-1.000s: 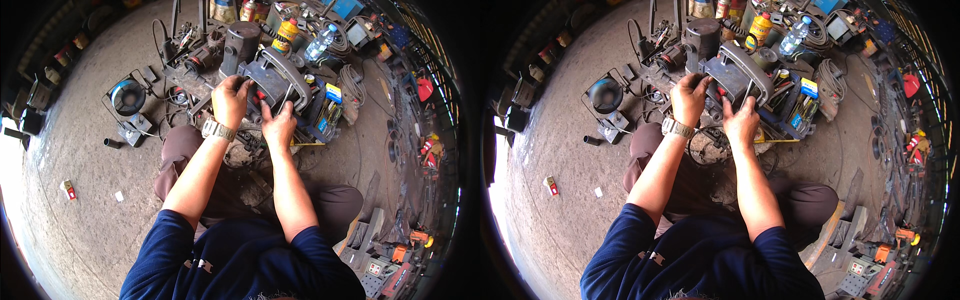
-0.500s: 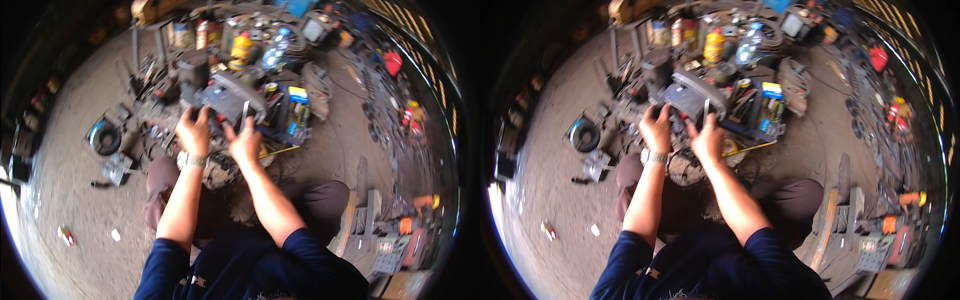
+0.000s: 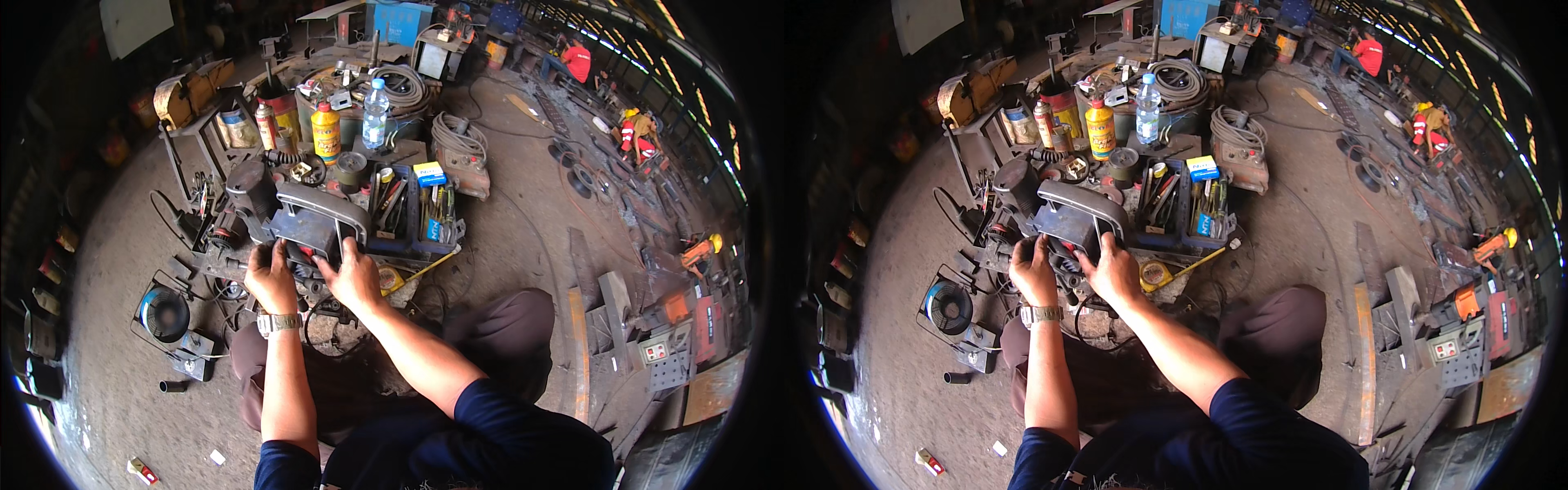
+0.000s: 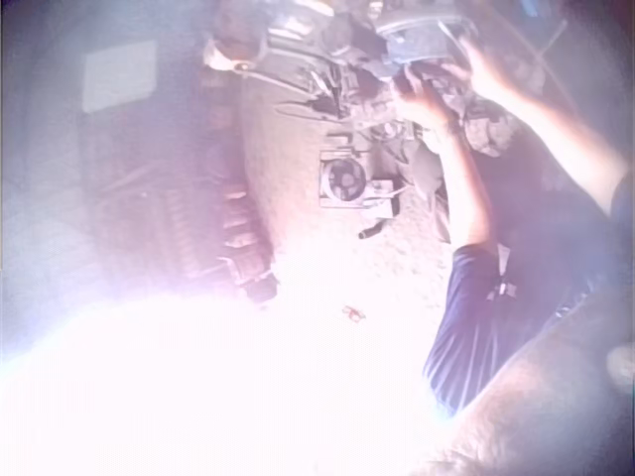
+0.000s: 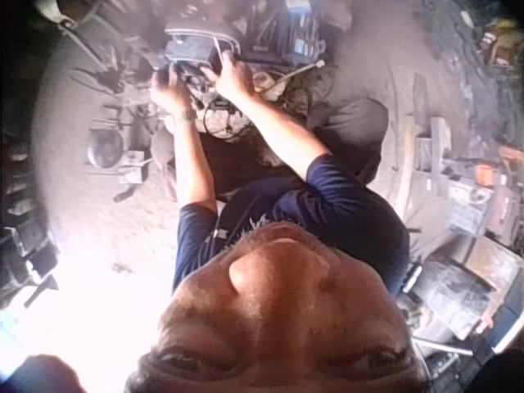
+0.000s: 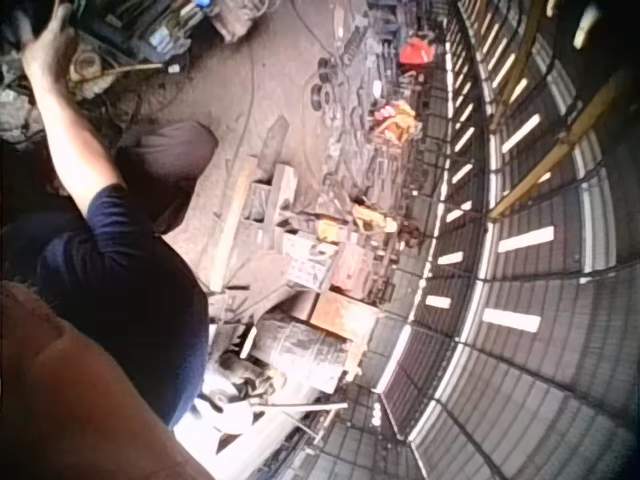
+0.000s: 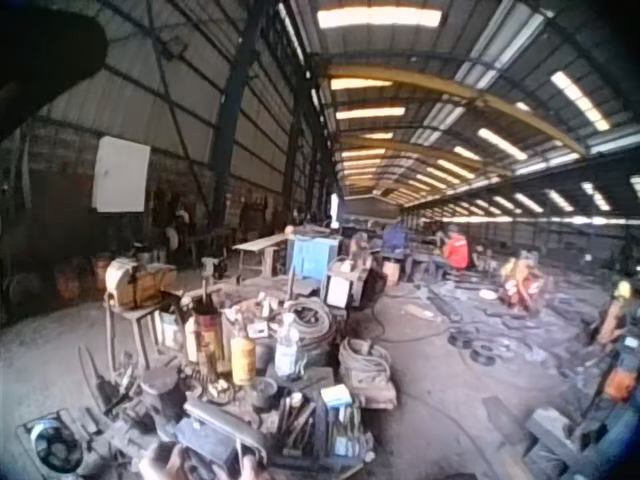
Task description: The person sits on the floor and repairs a handheld power tool, likely a circular saw. They connect wires to a small black component, insert it into the tool's housing, and use a screwdriver to tighten screws on the casing.
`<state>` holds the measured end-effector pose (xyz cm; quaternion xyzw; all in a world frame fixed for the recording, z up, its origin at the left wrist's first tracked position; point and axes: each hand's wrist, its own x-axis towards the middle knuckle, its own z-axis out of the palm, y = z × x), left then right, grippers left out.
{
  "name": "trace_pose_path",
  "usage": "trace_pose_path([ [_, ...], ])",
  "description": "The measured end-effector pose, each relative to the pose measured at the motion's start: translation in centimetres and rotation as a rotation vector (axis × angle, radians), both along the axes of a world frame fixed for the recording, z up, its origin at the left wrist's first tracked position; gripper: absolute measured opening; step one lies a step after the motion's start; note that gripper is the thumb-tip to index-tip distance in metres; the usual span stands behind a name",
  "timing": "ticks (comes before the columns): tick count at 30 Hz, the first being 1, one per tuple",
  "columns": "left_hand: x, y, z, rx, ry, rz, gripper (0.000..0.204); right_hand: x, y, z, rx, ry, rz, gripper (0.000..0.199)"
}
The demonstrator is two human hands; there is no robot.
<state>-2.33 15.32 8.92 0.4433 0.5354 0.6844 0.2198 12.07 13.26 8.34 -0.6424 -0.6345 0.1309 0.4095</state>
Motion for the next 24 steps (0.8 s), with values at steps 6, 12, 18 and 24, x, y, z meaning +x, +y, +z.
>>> trace_pose_path([
  [6, 0.9, -0.1, 0.4, -0.040, -0.007, 0.046, 0.018, 0.2, -0.1, 0.1, -0.009, 0.014, -0.001, 0.049],
  [12, 1.1, -0.4, 0.7, -0.119, -0.054, 0.009, 0.018, -0.1, -0.3, 0.3, -0.018, 0.010, -0.023, 0.050],
  [18, 1.2, -0.7, 1.3, -0.151, -0.077, -0.023, 0.018, 0.1, -0.3, -0.1, -0.013, 0.025, 0.003, 0.049],
  [24, 1.7, -0.2, 1.3, -0.153, -0.648, -0.123, 0.010, -0.1, -0.2, 0.0, -0.004, 0.008, -0.007, 0.049],
])
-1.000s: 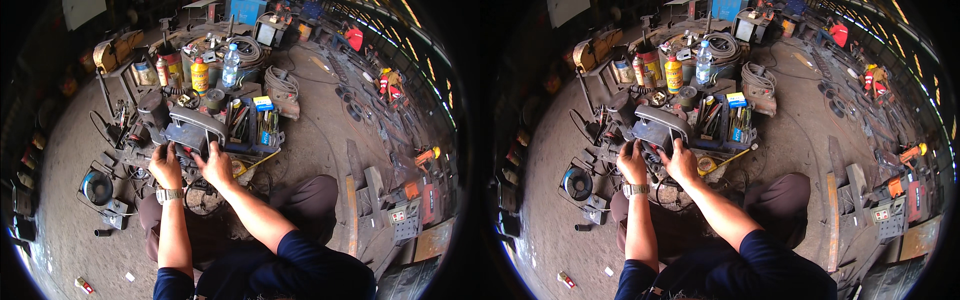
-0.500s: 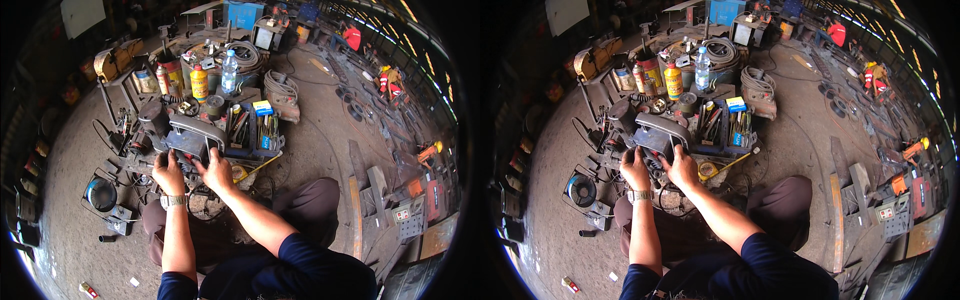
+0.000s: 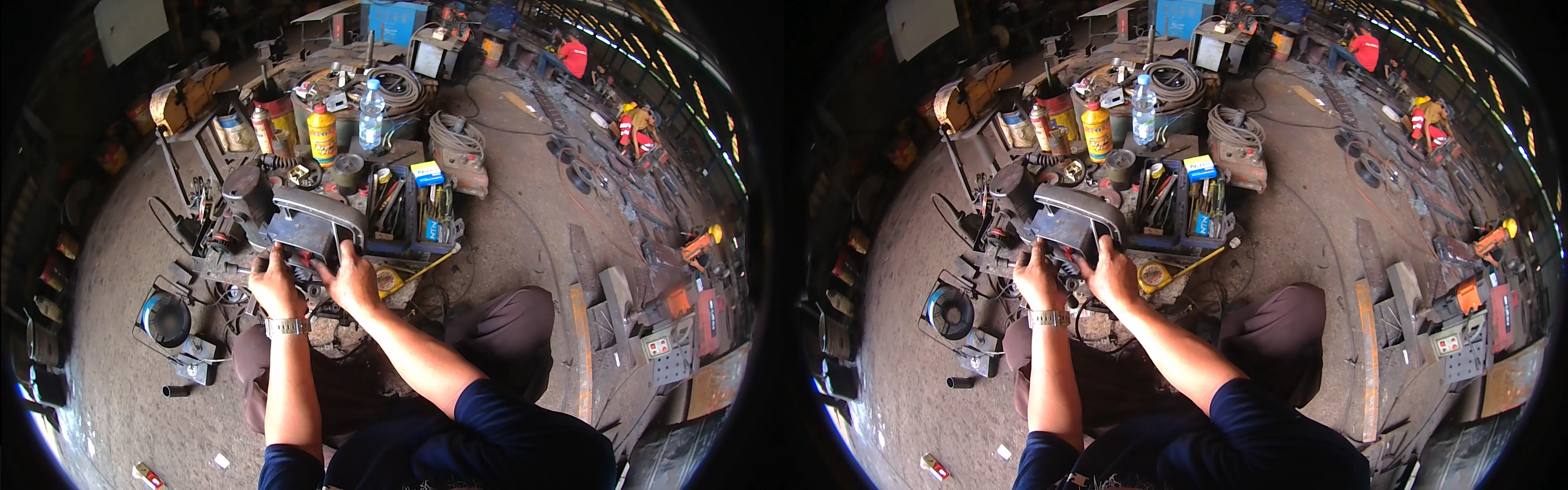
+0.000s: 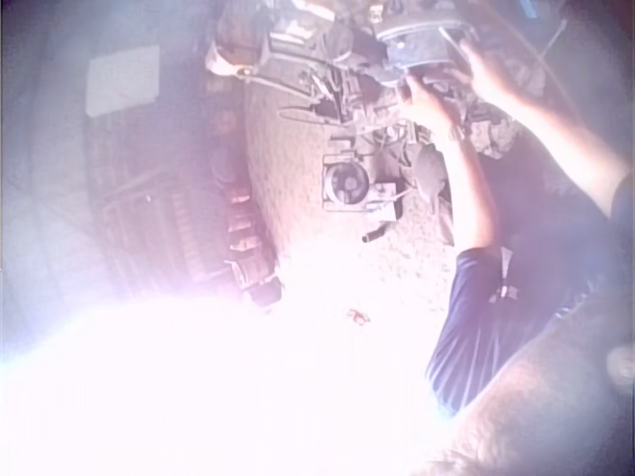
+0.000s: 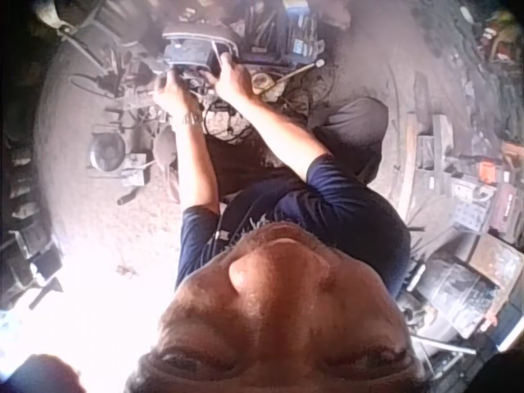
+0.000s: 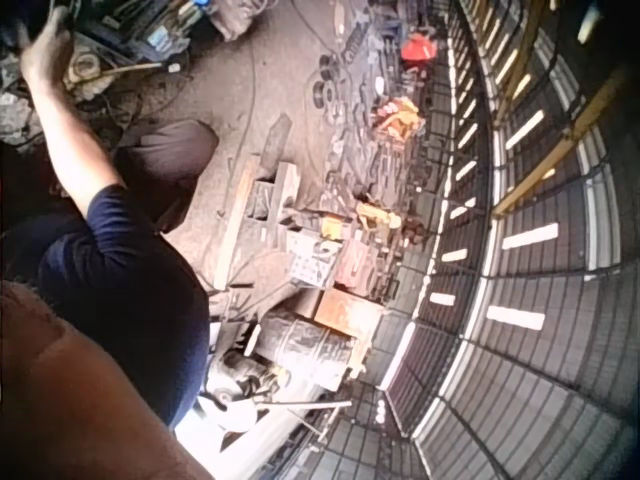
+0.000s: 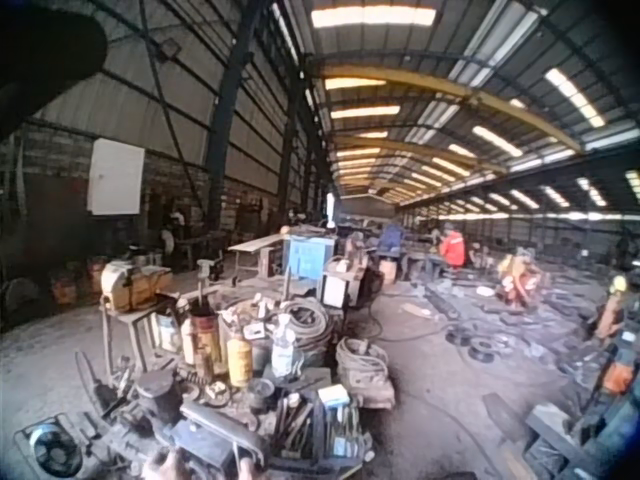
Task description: The person sits on the floor and repairs a handheld power tool, likely a circular saw. They connect wires to a small black component, insert it into the tool's housing, and use a screwdriver to tighten screws on the casing.
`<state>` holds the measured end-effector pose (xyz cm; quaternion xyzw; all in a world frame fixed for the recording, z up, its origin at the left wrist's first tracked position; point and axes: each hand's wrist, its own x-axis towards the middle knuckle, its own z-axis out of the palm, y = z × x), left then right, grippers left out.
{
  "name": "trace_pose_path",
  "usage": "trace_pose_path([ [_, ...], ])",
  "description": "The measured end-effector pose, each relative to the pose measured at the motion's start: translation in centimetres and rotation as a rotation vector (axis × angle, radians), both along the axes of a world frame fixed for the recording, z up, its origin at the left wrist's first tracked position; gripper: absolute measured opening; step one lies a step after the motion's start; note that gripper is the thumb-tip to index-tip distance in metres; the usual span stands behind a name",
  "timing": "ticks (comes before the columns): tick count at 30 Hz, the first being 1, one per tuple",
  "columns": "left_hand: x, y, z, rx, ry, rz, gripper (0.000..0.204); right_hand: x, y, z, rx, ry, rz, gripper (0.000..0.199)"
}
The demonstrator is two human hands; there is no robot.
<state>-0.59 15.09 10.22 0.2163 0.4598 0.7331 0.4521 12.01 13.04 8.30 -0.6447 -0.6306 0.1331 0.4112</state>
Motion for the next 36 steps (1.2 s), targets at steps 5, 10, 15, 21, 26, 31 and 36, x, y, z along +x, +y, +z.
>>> trace_pose_path([
  [5, 0.0, -0.2, 1.0, -0.088, -0.220, -0.013, 0.018, -0.1, 0.1, -0.3, 0.041, 0.013, -0.005, 0.053],
  [10, -0.5, 0.1, 0.9, -0.127, -0.269, -0.072, 0.017, 0.1, 0.3, -0.5, 0.051, 0.008, 0.003, 0.051],
  [15, -0.5, -0.2, 0.8, -0.092, -0.326, -0.098, 0.017, 0.1, 0.4, -0.6, 0.036, 0.003, 0.004, 0.051],
  [21, -1.3, 0.4, 0.1, -0.117, -0.430, -0.192, 0.012, 0.2, 0.2, -0.6, 0.074, 0.011, 0.012, 0.054],
  [26, -3.2, 1.3, -1.1, -0.088, -0.649, -0.400, 0.005, 0.1, 0.1, -0.6, 0.046, 0.007, 0.008, 0.051],
  [31, -3.3, 1.5, -0.5, -0.125, -0.687, -0.465, 0.007, 0.4, 0.0, -0.1, 0.006, 0.033, 0.019, 0.051],
  [36, -2.5, 0.9, 0.6, -0.140, -0.607, -0.359, 0.009, 0.3, 0.3, -0.7, 0.027, 0.023, 0.010, 0.052],
])
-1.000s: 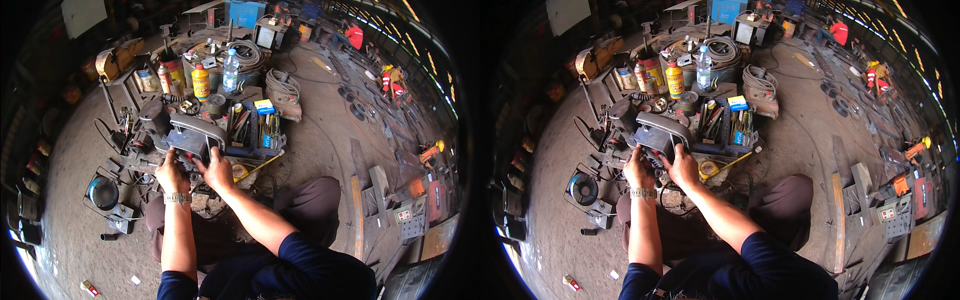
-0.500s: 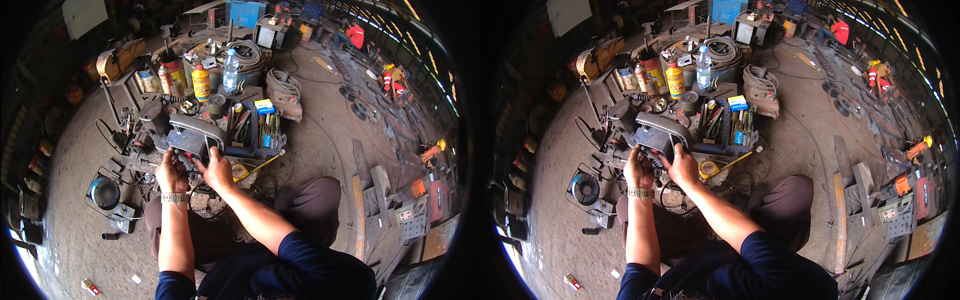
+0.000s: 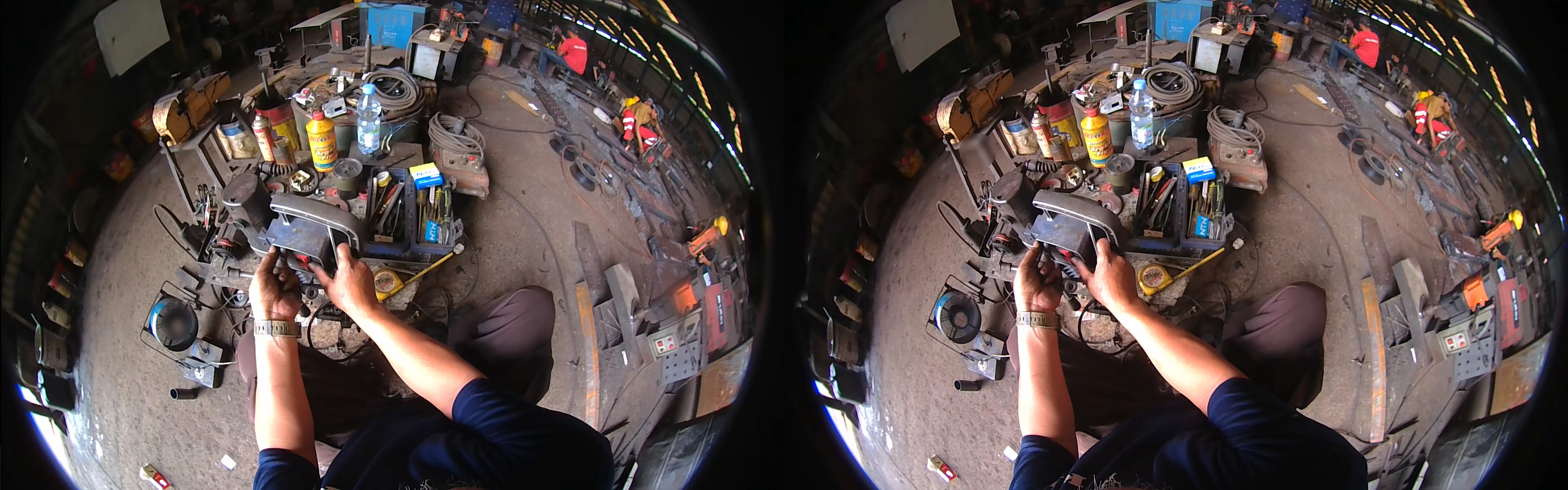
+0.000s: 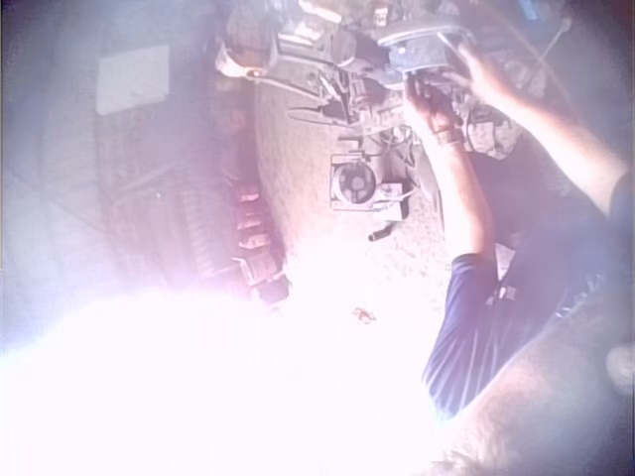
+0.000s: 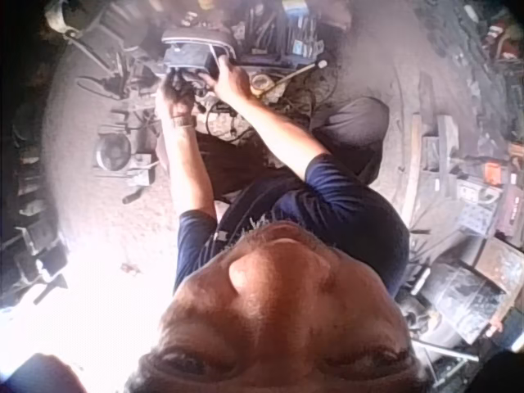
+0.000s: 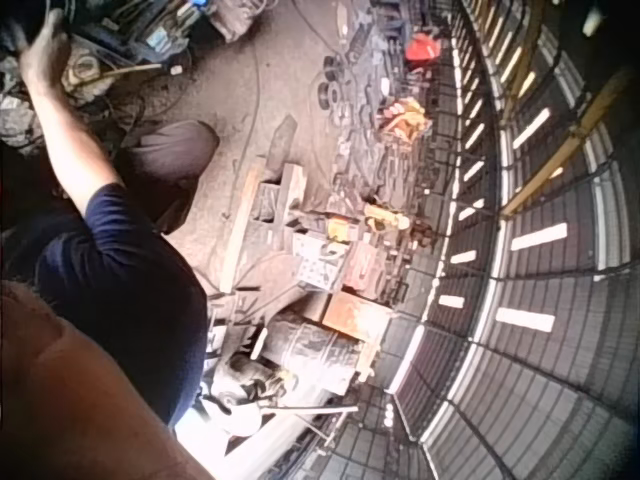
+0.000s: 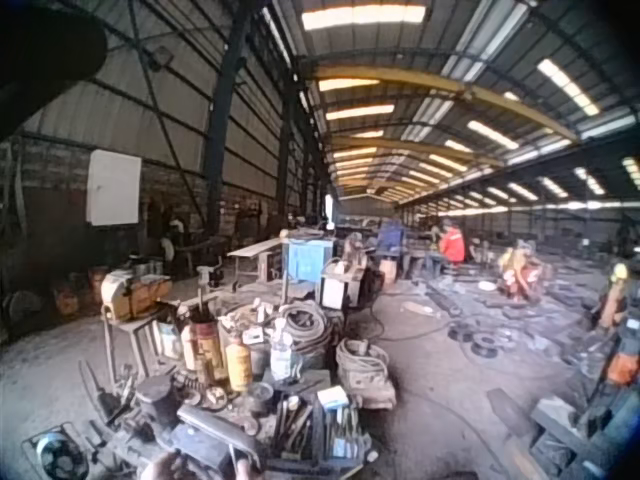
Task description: The person sits on the floor and repairs a handheld power tool, likely a circular saw. They connect wires to a small black component, insert it into the tool's housing, and use a screwdriver to tighten screws on the casing.
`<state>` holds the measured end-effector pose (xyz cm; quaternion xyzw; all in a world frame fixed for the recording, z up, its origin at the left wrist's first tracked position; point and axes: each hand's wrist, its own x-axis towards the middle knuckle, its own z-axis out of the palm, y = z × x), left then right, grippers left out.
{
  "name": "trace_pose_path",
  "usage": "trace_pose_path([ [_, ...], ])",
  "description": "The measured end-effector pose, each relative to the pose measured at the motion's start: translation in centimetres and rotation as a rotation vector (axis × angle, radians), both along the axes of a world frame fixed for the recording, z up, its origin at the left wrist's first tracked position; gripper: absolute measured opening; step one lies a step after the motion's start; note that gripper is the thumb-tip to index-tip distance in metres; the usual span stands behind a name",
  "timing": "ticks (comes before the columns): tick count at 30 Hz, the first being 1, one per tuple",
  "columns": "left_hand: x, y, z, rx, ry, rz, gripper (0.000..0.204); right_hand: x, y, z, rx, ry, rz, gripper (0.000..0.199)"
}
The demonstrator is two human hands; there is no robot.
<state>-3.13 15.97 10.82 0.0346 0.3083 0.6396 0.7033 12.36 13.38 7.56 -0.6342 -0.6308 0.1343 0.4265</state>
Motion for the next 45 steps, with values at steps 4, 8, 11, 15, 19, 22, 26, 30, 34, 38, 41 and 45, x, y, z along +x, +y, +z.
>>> trace_pose_path([
  [4, 0.5, -0.6, 0.3, -0.013, 0.139, 0.118, 0.016, -0.5, 0.2, -0.5, 0.016, -0.006, 0.001, 0.053],
  [8, 2.0, -1.0, 0.9, -0.061, 0.288, 0.254, 0.018, -0.3, 0.1, -0.3, 0.018, -0.030, -0.023, 0.054],
  [11, 1.9, -1.0, 0.4, 0.015, 0.199, 0.242, 0.014, -0.3, 0.2, -0.6, 0.032, -0.031, -0.014, 0.054],
  [15, 1.7, -1.0, 0.3, 0.021, 0.168, 0.242, 0.011, -0.3, 0.2, -0.7, 0.070, -0.047, -0.002, 0.053],
  [19, 1.3, -0.7, 0.2, 0.021, 0.193, 0.221, 0.013, -0.4, 0.3, -0.5, 0.072, -0.037, -0.014, 0.052],
  [22, 1.2, -0.8, 0.0, 0.018, 0.197, 0.209, 0.015, -0.4, 0.4, -0.6, 0.086, -0.032, -0.018, 0.052],
  [26, 2.0, -1.3, 0.4, 0.051, 0.208, 0.257, 0.017, -0.4, 0.4, -0.5, 0.112, -0.017, -0.010, 0.052],
  [30, 2.4, -1.1, 0.6, 0.052, 0.236, 0.335, 0.018, -0.6, 0.1, 0.2, 0.026, 0.000, -0.033, 0.051],
  [34, 2.4, -1.1, 0.3, 0.036, 0.249, 0.310, 0.017, -0.5, 0.3, -0.3, 0.054, -0.055, -0.028, 0.052],
  [38, 2.6, -1.5, 0.4, 0.021, 0.288, 0.306, 0.016, -0.5, 0.1, -0.1, 0.063, 0.012, -0.001, 0.051],
  [41, 2.4, -1.6, 0.4, 0.002, 0.285, 0.285, 0.016, -0.7, -0.1, 0.5, 0.023, 0.009, -0.016, 0.049],
  [45, 2.6, -1.6, 1.0, -0.016, 0.311, 0.292, 0.017, -0.6, 0.0, 0.3, 0.034, 0.024, -0.018, 0.048],
])
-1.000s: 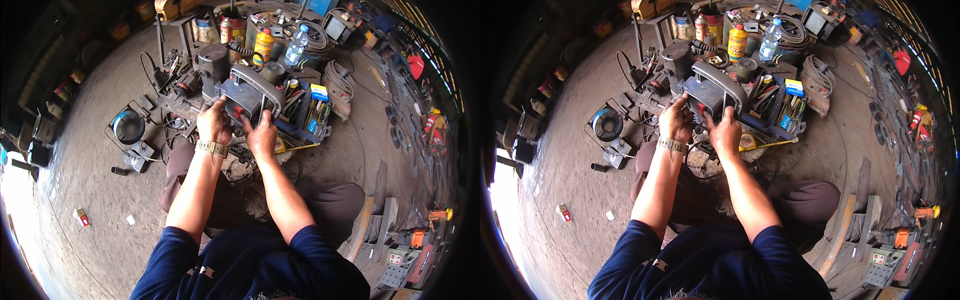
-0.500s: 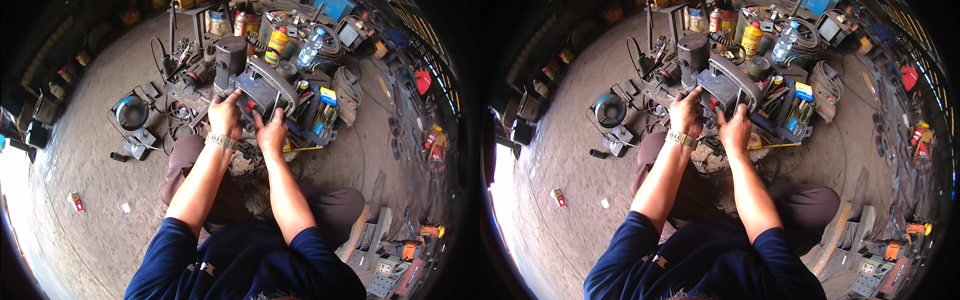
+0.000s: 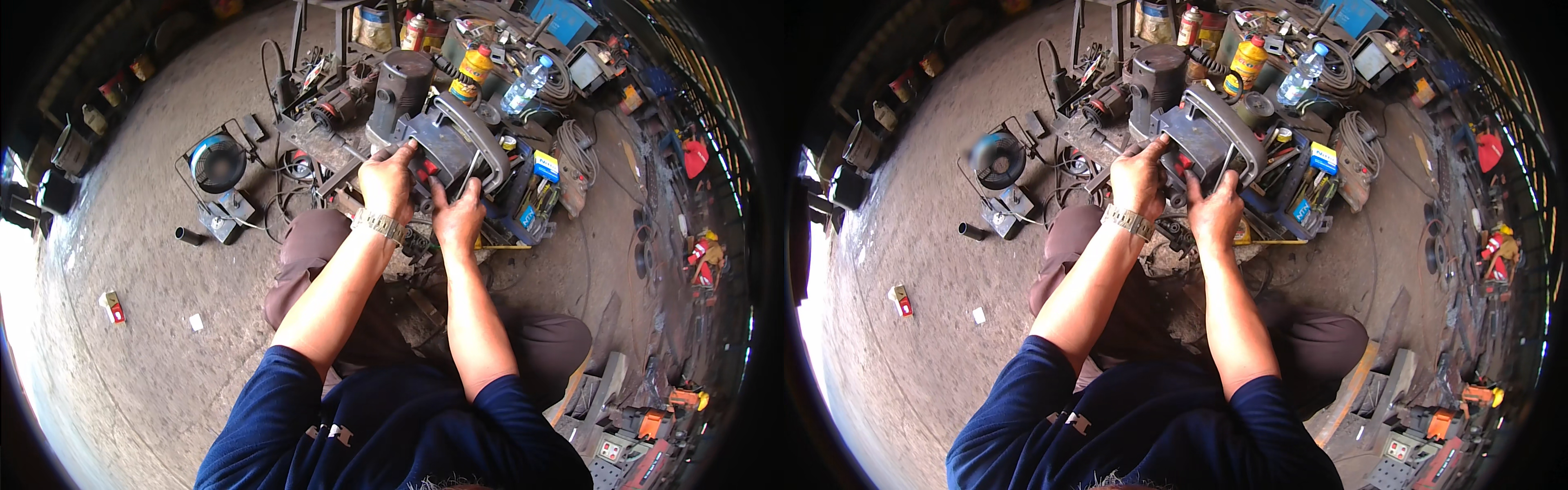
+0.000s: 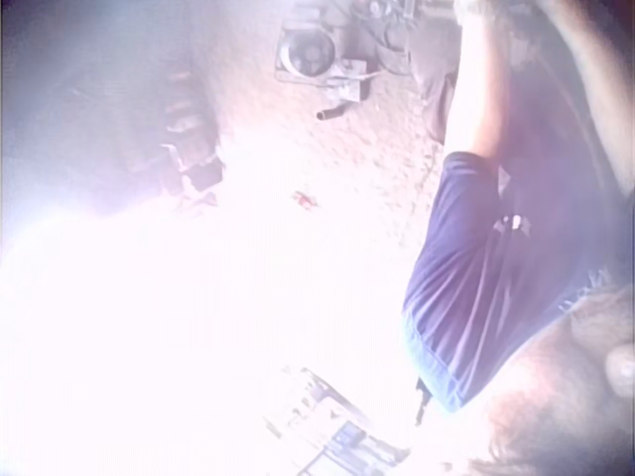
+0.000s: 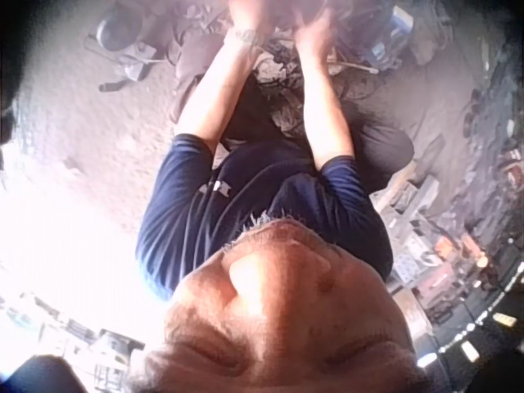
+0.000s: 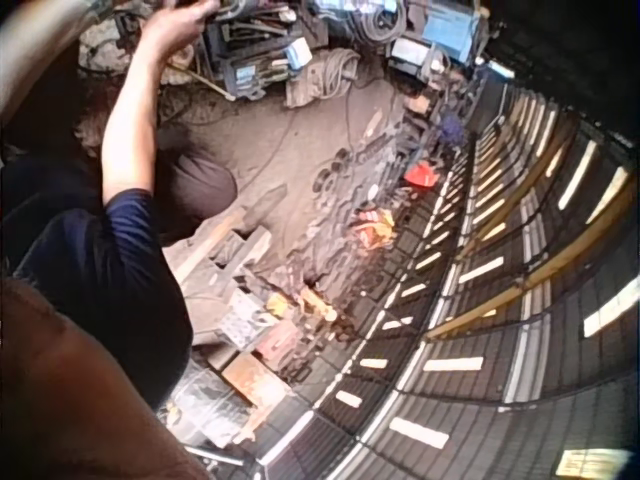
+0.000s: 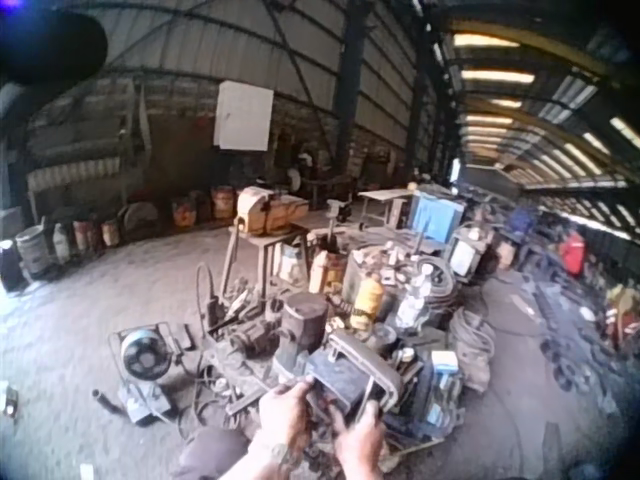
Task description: The person sits on the floor and repairs a handheld power tool, likely a circular saw. They connect wires to a small black component, insert it into the tool's housing, and use a screwdriver to tighten screws on the casing.
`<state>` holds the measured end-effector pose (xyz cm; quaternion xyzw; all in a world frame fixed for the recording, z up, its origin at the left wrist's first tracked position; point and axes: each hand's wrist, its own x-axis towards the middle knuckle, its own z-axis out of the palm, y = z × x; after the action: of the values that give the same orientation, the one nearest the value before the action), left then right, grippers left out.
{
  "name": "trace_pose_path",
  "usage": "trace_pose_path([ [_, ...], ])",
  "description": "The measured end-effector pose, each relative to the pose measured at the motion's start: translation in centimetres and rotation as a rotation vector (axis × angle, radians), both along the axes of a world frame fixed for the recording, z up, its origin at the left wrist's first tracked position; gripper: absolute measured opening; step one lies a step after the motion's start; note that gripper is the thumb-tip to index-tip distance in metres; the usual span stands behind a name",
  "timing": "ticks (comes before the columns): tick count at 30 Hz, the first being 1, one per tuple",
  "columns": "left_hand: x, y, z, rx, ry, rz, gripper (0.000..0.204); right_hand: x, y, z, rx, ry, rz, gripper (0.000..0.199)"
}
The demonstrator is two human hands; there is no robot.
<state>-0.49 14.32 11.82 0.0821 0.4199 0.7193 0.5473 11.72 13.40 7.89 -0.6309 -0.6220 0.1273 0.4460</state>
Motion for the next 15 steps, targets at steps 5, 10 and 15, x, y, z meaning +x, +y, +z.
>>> trace_pose_path([
  [5, 0.19, 0.00, -0.17, 0.030, 0.032, 0.023, 0.016, -0.23, -0.22, 0.57, -0.033, -0.030, -0.014, 0.049],
  [10, 0.21, -0.14, -0.06, 0.032, 0.043, 0.032, 0.015, -0.11, -0.10, 0.37, -0.027, -0.031, -0.005, 0.050],
  [15, -0.18, -0.23, 0.55, 0.037, -0.026, -0.032, 0.012, -0.03, -0.12, 0.59, -0.024, -0.045, -0.005, 0.050],
])
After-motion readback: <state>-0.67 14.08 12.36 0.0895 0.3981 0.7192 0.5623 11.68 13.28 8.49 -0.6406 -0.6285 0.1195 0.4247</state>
